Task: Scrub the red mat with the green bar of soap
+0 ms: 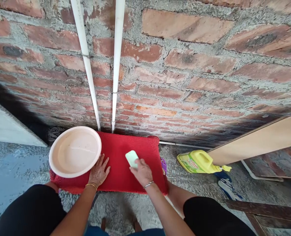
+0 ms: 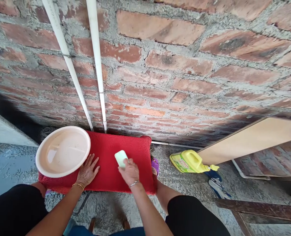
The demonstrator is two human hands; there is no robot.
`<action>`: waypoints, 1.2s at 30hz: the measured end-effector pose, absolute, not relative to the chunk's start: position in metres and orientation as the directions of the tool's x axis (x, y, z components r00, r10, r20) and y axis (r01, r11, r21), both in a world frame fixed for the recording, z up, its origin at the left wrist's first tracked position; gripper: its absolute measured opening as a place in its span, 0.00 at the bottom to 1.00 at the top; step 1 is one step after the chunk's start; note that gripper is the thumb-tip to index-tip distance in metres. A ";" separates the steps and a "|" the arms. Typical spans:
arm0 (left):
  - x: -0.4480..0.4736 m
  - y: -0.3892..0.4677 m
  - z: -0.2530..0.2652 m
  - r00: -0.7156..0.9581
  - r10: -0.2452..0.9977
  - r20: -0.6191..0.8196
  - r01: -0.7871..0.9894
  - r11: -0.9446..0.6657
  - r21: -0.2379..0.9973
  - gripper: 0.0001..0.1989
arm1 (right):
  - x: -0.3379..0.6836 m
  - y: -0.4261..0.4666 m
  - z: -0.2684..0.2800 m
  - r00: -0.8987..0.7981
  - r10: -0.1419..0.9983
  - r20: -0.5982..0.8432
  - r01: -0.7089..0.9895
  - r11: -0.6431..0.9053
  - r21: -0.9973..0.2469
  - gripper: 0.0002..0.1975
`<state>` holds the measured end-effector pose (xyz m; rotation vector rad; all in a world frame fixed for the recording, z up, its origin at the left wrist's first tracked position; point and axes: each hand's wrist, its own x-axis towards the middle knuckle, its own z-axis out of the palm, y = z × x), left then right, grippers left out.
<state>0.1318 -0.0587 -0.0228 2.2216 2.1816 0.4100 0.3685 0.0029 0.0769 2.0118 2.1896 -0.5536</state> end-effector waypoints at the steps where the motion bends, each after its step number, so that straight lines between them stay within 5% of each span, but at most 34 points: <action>1: 0.132 -0.059 -0.023 0.001 0.983 0.184 0.983 -0.035 0.178 0.23 | 0.349 0.002 0.074 -0.199 0.925 -0.322 0.972 0.144 -0.186 0.15; 4: 0.132 -0.059 -0.022 0.006 0.984 0.178 0.986 -0.036 0.165 0.23 | 0.310 0.002 0.070 -0.324 0.872 -0.366 0.944 0.269 -0.192 0.16; 7: 0.132 -0.059 -0.021 0.008 0.986 0.166 0.988 -0.033 0.153 0.23 | 0.308 0.009 0.069 -0.277 0.863 -0.423 0.958 0.216 -0.187 0.17; 12: 0.132 -0.059 -0.021 -0.003 0.989 0.151 0.984 -0.023 0.176 0.23 | 0.392 0.022 0.073 0.062 0.882 -0.467 0.988 -0.121 -0.096 0.19; 16: 0.133 -0.059 -0.022 -0.009 0.989 0.145 0.983 -0.018 0.182 0.23 | 0.479 0.020 0.079 0.391 0.790 -0.471 0.887 -0.461 -0.037 0.20; 19: 0.134 -0.060 -0.022 -0.023 0.989 0.145 0.979 -0.008 0.204 0.23 | 0.492 0.019 0.082 0.476 0.758 -0.445 0.829 -0.556 -0.060 0.20; 25: 0.134 -0.059 -0.021 -0.018 0.988 0.151 0.982 -0.011 0.188 0.23 | 0.359 0.027 0.084 0.134 0.899 -0.416 0.939 -0.249 -0.236 0.18; 30: 0.133 -0.059 -0.024 -0.027 0.989 0.145 0.982 -0.001 0.190 0.22 | 0.255 0.030 0.081 -0.217 0.889 -0.402 0.957 0.112 -0.268 0.18; 36: 0.134 -0.059 -0.023 -0.025 0.988 0.150 0.980 -0.005 0.200 0.23 | 0.302 0.046 0.077 -0.140 0.895 -0.423 0.978 0.059 -0.198 0.20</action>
